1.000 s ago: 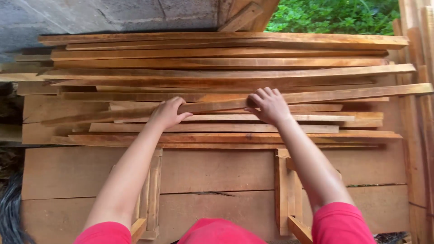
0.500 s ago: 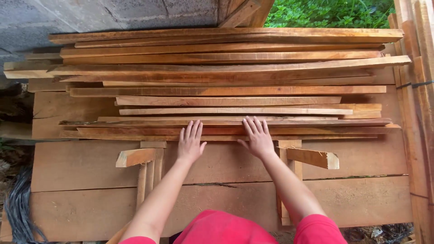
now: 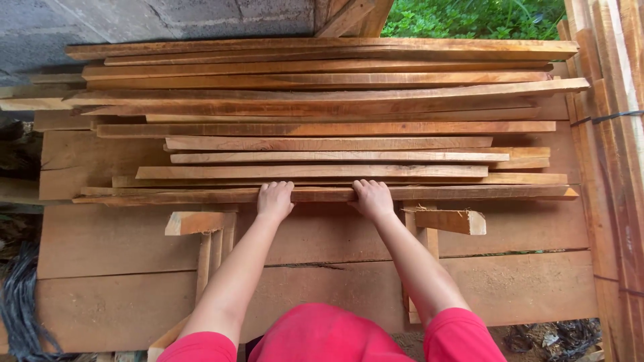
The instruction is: The person ties a bundle of wooden planks with a black strap, securing it with a knot. They then lift the bundle and place it onto a larger stack of similar planks. Finally, they arrange several loose planks on a wooden workbench.
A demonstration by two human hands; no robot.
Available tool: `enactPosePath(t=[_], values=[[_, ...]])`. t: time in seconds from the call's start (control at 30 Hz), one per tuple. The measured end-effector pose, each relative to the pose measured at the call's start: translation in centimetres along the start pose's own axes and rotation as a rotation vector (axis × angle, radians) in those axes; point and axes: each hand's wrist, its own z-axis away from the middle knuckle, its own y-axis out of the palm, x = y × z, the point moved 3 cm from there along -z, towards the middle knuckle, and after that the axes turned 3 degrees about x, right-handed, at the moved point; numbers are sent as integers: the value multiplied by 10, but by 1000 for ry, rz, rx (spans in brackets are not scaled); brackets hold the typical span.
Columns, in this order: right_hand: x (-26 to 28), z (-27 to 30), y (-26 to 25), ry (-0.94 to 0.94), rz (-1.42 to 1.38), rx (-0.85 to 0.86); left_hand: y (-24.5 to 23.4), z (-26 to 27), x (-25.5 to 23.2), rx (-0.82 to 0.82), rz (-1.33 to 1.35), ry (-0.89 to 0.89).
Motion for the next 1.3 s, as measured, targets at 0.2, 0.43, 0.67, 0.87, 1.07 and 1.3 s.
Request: enactPosePath(t=[0.2, 0.43, 0.67, 0.87, 1.07, 1.3], values=[[-13, -14, -21, -12, -183, 171, -39, -6, 9, 269, 112, -30], [-9, -5, -81, -31, -20, -103, -87, 4, -3, -42, 21, -61], [-9, 12, 24, 20, -22, 10, 9, 26, 10, -13, 17, 5], [-29, -5, -3, 30, -9, 20, 3, -1, 39, -26, 64, -47], [-6, 37, -148, -91, -20, -205, -133, 54, 46, -179, 35, -38], [22, 97, -239, -105, -101, -131, -265, 161, 7, -234, 9, 18]])
